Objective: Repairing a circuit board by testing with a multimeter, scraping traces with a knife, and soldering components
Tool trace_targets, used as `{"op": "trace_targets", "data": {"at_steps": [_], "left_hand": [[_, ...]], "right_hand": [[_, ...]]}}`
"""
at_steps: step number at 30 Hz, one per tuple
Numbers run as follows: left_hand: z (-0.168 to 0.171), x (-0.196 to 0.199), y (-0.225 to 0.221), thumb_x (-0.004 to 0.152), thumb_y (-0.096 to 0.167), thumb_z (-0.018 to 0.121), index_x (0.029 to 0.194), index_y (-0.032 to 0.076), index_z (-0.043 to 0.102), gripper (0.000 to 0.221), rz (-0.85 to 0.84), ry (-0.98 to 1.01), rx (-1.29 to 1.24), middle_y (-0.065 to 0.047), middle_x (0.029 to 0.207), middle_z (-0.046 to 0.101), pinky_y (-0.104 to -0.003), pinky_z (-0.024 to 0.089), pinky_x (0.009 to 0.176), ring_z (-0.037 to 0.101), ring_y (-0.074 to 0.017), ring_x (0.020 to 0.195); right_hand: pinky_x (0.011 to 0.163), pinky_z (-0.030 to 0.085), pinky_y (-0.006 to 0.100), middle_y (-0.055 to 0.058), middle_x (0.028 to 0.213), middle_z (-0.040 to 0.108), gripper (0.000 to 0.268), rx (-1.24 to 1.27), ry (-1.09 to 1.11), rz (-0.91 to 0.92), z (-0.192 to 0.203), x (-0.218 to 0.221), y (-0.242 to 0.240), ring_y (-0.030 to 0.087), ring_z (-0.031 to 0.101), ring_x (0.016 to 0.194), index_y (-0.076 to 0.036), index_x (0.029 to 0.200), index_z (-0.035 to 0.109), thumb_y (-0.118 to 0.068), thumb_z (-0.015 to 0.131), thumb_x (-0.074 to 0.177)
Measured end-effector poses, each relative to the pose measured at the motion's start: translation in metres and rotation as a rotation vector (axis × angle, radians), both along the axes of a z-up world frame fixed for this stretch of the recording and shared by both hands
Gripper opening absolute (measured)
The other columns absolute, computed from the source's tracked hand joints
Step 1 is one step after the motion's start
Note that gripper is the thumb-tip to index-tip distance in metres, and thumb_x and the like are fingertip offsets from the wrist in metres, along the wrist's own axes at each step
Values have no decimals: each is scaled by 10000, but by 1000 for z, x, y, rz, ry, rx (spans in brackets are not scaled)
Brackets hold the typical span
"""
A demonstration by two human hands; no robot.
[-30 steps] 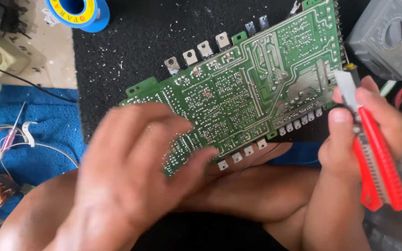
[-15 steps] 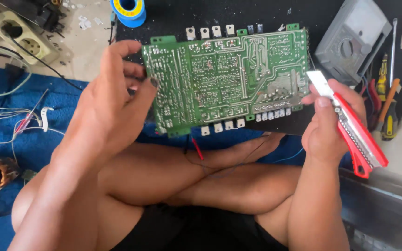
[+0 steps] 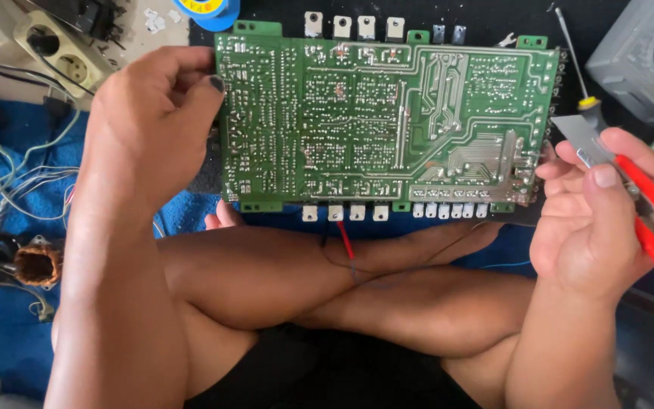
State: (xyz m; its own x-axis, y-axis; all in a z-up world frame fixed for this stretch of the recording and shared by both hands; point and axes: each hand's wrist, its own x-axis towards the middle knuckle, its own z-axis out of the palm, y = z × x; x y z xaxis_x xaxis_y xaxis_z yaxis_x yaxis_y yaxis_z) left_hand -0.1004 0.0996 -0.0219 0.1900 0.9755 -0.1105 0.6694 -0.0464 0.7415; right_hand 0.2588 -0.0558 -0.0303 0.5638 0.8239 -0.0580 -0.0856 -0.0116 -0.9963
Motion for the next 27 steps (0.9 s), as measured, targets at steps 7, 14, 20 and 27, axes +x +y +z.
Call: {"op": "trace_targets", "data": {"at_steps": [7,14,20,27], "left_hand": [[-5,1,16,956,-49,656,1200,-84,700,250,-47,-152,-114,-77,933,671,-219,448,643,552,-114,777],[8,-4,17,986,-166,637,1204,-166,621,219,-93,-312,-147,-174,1032,651,-224,479,706,583,-166,853],[-4,-6,17,1032,-186,626,1253,-159,610,223,-112,-323,-155,-180,1101,646,-239,497,768,570,-169,918],[-14,0,22,1026,-166,618,1253,-153,636,228,-112,-326,-186,-155,1065,653,-219,512,750,591,-152,892]], "right_hand": [[1127,546,330,60,1297,723,386,48,206,42,-25,29,-16,150,627,963,-170,1509,629,-230,548,1135],[1603,384,427,-150,1252,657,475,127,62,286,-30,59,-37,-66,618,1078,-184,1481,591,-505,601,1131],[1654,248,496,-241,1099,561,224,126,39,432,-20,50,-32,102,512,1527,-401,1264,679,-580,700,1131],[1650,222,512,-258,1059,564,219,133,111,403,-27,59,-38,159,483,1607,-289,1239,629,-475,674,1132]]}}
